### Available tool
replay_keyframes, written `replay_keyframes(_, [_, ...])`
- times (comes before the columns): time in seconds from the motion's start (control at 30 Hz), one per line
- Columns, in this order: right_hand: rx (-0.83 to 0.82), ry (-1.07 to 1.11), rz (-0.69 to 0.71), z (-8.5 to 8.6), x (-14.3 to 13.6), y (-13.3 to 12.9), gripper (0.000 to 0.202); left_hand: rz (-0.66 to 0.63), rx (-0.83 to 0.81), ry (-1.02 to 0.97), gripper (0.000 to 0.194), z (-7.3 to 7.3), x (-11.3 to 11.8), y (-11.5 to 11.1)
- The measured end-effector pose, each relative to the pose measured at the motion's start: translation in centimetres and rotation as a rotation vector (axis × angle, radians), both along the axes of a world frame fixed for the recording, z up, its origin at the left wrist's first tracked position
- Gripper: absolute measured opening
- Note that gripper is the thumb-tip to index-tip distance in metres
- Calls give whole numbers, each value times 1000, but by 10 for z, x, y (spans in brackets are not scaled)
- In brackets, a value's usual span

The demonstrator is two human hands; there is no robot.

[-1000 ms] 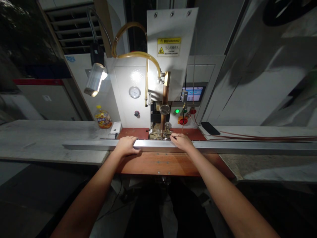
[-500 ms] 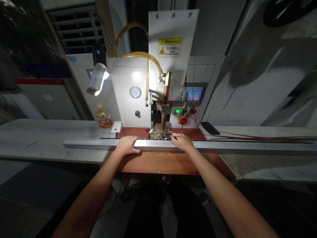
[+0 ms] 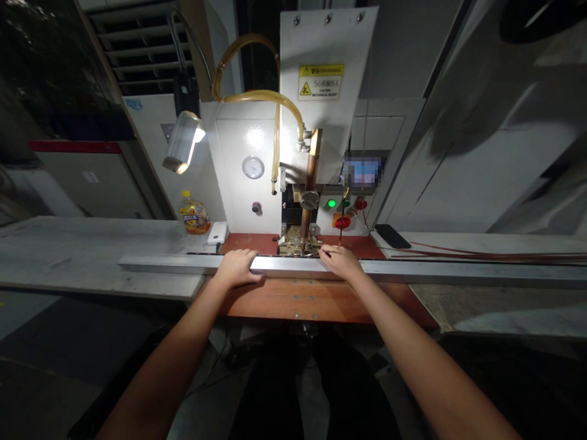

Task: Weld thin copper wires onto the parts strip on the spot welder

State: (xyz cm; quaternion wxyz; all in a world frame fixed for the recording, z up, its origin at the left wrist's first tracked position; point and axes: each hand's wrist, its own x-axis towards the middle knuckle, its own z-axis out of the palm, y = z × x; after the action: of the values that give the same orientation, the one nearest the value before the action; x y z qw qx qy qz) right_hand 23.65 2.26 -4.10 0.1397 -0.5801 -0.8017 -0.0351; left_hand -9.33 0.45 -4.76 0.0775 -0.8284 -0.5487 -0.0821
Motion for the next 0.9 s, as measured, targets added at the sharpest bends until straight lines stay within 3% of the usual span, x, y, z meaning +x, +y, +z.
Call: replay_keyframes(0.9, [130,64,-26,-11,4,-10,33,-12,112,-6,64,-11,1,-9])
